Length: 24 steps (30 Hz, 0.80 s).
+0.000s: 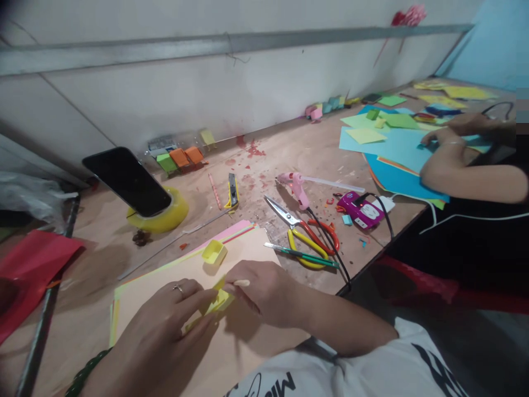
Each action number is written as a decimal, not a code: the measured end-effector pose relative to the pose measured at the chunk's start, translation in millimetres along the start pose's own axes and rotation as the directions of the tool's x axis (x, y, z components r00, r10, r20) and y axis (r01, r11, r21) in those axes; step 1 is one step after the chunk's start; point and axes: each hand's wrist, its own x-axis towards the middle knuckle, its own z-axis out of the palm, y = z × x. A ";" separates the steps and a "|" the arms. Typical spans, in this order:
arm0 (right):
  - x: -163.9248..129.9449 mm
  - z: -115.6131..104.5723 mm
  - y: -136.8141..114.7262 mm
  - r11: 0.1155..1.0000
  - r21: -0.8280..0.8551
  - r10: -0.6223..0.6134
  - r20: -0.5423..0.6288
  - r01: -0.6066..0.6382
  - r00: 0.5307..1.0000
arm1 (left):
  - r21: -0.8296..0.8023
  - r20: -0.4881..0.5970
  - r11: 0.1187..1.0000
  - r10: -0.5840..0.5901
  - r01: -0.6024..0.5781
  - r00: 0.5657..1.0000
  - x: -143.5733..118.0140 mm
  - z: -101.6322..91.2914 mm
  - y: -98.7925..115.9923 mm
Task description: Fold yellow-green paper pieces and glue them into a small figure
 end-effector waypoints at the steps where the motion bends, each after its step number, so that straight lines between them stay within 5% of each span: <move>1: -0.6 0.1 -0.4 1.000 0.001 -0.006 -0.003 0.006 1.000 | 0.002 -0.003 1.000 -0.001 0.001 1.000 0.2 -0.7 0.3; 4: -4.6 -0.3 -1.5 0.998 0.056 0.008 -0.079 -0.003 0.997 | -0.003 -0.004 1.000 0.030 -0.030 1.000 2.0 -4.0 2.6; 6: -7.4 -1.0 -0.4 0.977 0.198 0.127 -0.238 -0.080 0.963 | -0.005 0.003 0.999 0.042 -0.042 0.999 3.3 -6.0 4.5; 9: -5.9 -3.6 7.1 0.785 0.579 0.502 -0.389 -0.219 0.772 | 0.011 0.010 1.000 0.024 -0.024 1.000 3.4 -6.4 5.1; 11: -0.5 -6.3 14.7 0.579 0.780 0.696 -0.321 -0.237 0.642 | 0.016 -0.020 0.999 0.044 -0.044 0.999 1.8 -5.2 2.8; 13: 6.0 -8.7 21.1 0.418 0.879 0.790 -0.226 -0.229 0.570 | 0.012 -0.095 0.997 0.080 -0.079 0.992 0.1 -4.5 -0.9; 18: 14.0 -7.4 24.0 0.228 0.942 0.851 -0.070 -0.246 0.520 | -0.114 -0.332 0.990 0.045 -0.088 0.942 -0.1 -11.7 -4.8; 24: 13.4 1.9 20.7 0.167 0.946 0.860 -0.002 -0.278 0.510 | -0.212 -0.406 0.977 -0.060 -0.030 0.912 3.2 -15.7 -1.6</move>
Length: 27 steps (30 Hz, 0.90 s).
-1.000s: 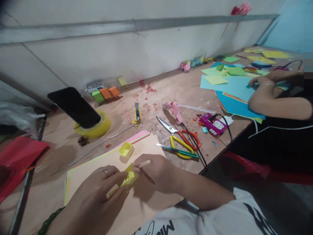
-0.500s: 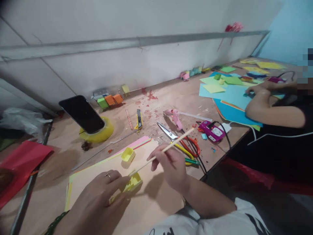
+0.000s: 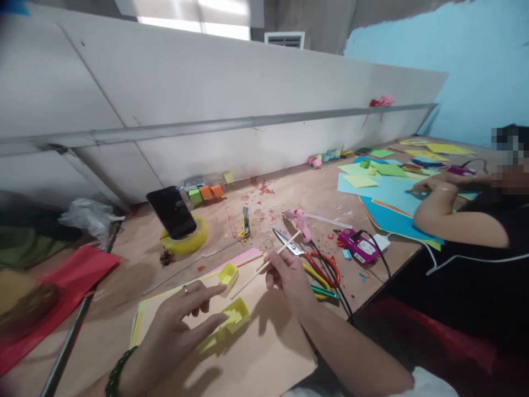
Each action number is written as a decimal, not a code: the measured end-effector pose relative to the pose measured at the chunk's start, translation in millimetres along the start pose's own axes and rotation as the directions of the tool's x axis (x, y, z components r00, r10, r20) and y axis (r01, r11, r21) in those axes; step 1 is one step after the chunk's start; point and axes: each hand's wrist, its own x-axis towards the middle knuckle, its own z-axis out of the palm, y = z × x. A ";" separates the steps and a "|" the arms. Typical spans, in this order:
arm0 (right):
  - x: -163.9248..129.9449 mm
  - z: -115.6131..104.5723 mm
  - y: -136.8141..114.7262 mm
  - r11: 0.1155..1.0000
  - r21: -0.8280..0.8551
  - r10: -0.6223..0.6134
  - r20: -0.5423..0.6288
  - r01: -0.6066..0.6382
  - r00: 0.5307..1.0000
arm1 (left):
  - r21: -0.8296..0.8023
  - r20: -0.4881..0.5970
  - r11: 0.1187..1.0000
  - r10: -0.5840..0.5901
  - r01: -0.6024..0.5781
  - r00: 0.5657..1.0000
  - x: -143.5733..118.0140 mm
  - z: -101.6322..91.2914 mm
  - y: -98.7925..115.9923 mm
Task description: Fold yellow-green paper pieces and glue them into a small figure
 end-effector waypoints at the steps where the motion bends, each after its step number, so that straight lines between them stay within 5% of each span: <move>1: -0.5 1.1 1.6 1.000 -0.010 0.001 0.004 -0.001 1.000 | 0.015 -0.010 1.000 0.013 -0.013 1.000 -0.6 1.3 0.1; 7: -1.9 6.3 9.0 0.998 -0.037 -0.043 -0.007 0.043 0.999 | 0.194 -0.106 0.961 0.220 -0.197 0.970 -4.6 7.4 1.6; 12: -2.2 4.5 11.4 0.995 -0.055 -0.081 0.001 0.081 0.997 | 0.183 -0.108 0.953 0.265 -0.243 0.958 -6.0 8.4 0.0; 20: -15.2 5.8 10.2 0.967 -0.057 -0.238 0.126 0.246 0.963 | 0.018 -0.049 0.999 0.034 -0.033 0.998 -4.1 1.8 -0.4; 27: -14.6 7.2 10.0 0.979 -0.024 -0.199 0.087 0.202 0.976 | 0.062 -0.079 0.997 0.045 -0.040 0.996 -1.4 4.0 -2.5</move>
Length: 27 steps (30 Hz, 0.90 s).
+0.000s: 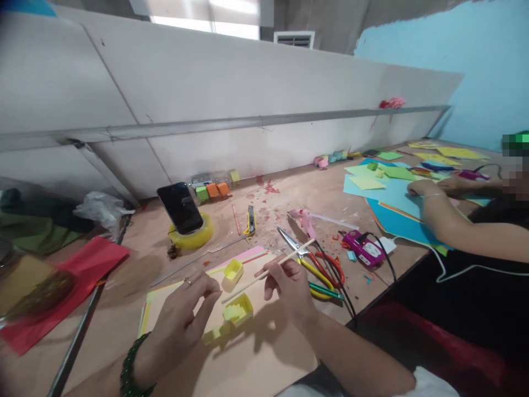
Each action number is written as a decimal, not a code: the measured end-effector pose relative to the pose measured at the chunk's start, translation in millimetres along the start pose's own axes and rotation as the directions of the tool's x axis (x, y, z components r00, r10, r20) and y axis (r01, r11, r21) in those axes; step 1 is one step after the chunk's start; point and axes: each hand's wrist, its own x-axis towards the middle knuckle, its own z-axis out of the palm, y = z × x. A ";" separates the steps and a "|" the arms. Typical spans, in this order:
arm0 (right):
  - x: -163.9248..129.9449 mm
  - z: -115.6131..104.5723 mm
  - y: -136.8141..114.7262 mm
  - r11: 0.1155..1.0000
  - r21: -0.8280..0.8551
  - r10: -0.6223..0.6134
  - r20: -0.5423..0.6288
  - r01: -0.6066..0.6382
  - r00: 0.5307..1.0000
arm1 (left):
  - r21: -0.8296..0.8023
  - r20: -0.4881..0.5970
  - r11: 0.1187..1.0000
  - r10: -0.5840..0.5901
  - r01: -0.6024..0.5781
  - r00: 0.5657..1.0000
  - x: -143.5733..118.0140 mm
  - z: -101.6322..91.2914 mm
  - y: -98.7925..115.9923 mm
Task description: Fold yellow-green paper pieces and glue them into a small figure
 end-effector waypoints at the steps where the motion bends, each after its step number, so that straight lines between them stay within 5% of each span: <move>1: 0.8 -0.2 -0.4 1.000 0.000 0.005 -0.008 -0.005 1.000 | 0.005 -0.003 1.000 -0.008 0.008 1.000 -0.3 -0.3 -0.2; 10: 7.6 -8.5 2.2 0.993 -0.085 -0.088 -0.056 0.084 0.995 | 0.254 -0.048 0.967 0.010 0.003 0.999 3.9 -20.8 -16.5; 14: 12.2 -19.1 -0.5 0.921 -0.331 -0.242 -0.078 0.204 0.967 | 0.611 -0.016 0.791 -0.031 0.035 0.999 13.6 -34.7 -38.7; 16: 14.6 -24.5 -3.8 0.782 -0.574 -0.328 -0.045 0.244 0.944 | 0.680 0.047 0.730 -0.128 0.062 0.991 16.9 -37.9 -45.4; 18: 16.0 -27.1 -6.4 0.540 -0.808 -0.336 0.049 0.235 0.941 | 0.638 0.112 0.766 -0.201 0.084 0.973 17.3 -37.5 -45.9; 22: 15.7 -22.6 -4.8 0.075 -0.986 -0.065 0.143 0.147 0.988 | 0.372 0.290 0.924 -0.205 0.087 0.935 11.2 -31.7 -31.8; 25: 15.0 -19.3 0.3 -0.108 -0.987 0.087 0.113 0.122 0.990 | 0.164 0.442 0.986 -0.088 0.016 0.892 6.4 -28.1 -19.2; 27: 14.7 -20.7 2.3 -0.140 -0.980 0.091 0.131 0.143 0.987 | 0.032 0.525 0.999 0.018 -0.040 0.851 4.3 -25.6 -14.8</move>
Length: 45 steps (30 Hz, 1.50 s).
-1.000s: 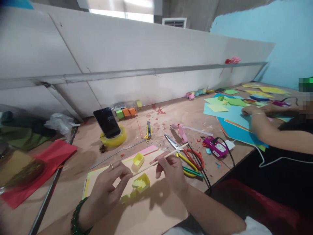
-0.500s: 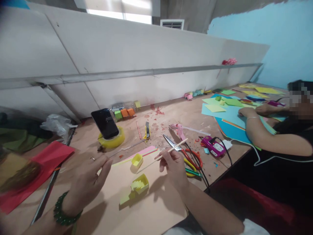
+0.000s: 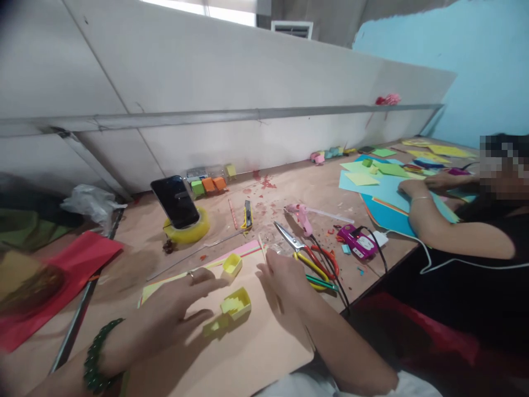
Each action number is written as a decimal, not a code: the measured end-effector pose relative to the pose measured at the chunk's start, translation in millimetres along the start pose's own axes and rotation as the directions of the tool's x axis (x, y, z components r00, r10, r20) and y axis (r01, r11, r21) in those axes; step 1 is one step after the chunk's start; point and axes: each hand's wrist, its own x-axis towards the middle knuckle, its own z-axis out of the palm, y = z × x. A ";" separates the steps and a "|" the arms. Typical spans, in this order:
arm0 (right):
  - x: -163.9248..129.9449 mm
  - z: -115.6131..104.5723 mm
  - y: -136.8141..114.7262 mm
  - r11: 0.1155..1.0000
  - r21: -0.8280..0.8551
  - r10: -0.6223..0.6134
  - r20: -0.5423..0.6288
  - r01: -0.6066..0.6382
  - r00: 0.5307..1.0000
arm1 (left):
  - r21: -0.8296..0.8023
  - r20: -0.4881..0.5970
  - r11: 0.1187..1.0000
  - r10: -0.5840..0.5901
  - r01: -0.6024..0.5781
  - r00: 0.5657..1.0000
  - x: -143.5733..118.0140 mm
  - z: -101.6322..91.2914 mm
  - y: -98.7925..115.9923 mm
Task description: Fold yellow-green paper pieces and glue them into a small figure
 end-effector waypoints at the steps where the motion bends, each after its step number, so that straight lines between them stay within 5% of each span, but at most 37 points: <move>1: -0.6 0.3 1.2 1.000 0.011 -0.026 -0.039 0.026 0.999 | -0.035 0.028 0.999 0.036 -0.036 0.999 0.1 1.7 0.9; 5: -9.8 -4.9 0.9 0.912 0.186 -0.319 -0.241 0.367 0.916 | -0.100 0.009 0.991 -0.088 0.088 0.996 1.9 8.4 -1.1; 7: -17.9 -8.5 -6.7 0.777 0.237 -0.536 -0.238 0.584 0.810 | -0.118 -0.014 0.976 -0.188 0.185 0.982 3.1 9.2 -2.6; 10: -28.9 -9.2 -23.4 0.682 0.161 -0.688 -0.189 0.713 0.701 | -0.185 0.014 0.954 -0.237 0.236 0.971 5.1 5.5 -2.3; 15: -32.8 -1.2 -36.5 0.653 0.093 -0.737 -0.148 0.751 0.659 | -0.437 0.307 0.784 -0.330 0.440 0.893 6.5 -0.8 3.3; 21: -31.7 -3.8 -28.6 0.645 0.101 -0.684 -0.366 0.758 0.631 | -0.679 0.560 0.448 -0.195 0.581 0.805 3.6 11.5 10.8; 25: -36.6 -13.8 -27.0 0.616 -0.028 -0.668 -0.549 0.788 0.503 | -0.794 0.514 0.271 -0.179 0.544 0.839 6.0 21.4 18.4; 28: -41.4 -21.0 -27.4 0.540 -0.126 -0.701 -0.614 0.832 0.363 | -0.879 0.406 0.138 -0.290 0.457 0.867 8.6 25.7 25.0; 30: -44.4 -23.5 -26.6 0.491 -0.149 -0.731 -0.606 0.858 0.313 | -0.915 0.360 0.042 -0.368 0.402 0.857 9.5 27.9 29.1; 34: -48.8 -21.6 -22.1 0.439 -0.043 -0.740 -0.583 0.897 0.334 | -0.934 0.357 -0.136 -0.375 0.331 0.855 9.5 32.8 34.4; 38: -48.5 -17.2 -21.9 0.437 0.015 -0.734 -0.572 0.900 0.366 | -0.949 0.306 -0.208 -0.421 0.238 0.854 9.2 38.4 33.2; 42: -43.4 -17.1 -27.6 0.417 -0.010 -0.727 -0.604 0.909 0.327 | -0.979 0.203 -0.110 -0.530 0.171 0.823 7.1 39.9 23.7; 45: -34.5 -22.3 -22.2 0.528 -0.024 -0.706 -0.569 0.849 0.423 | -0.990 0.111 -0.001 -0.601 0.138 0.791 4.3 33.9 15.1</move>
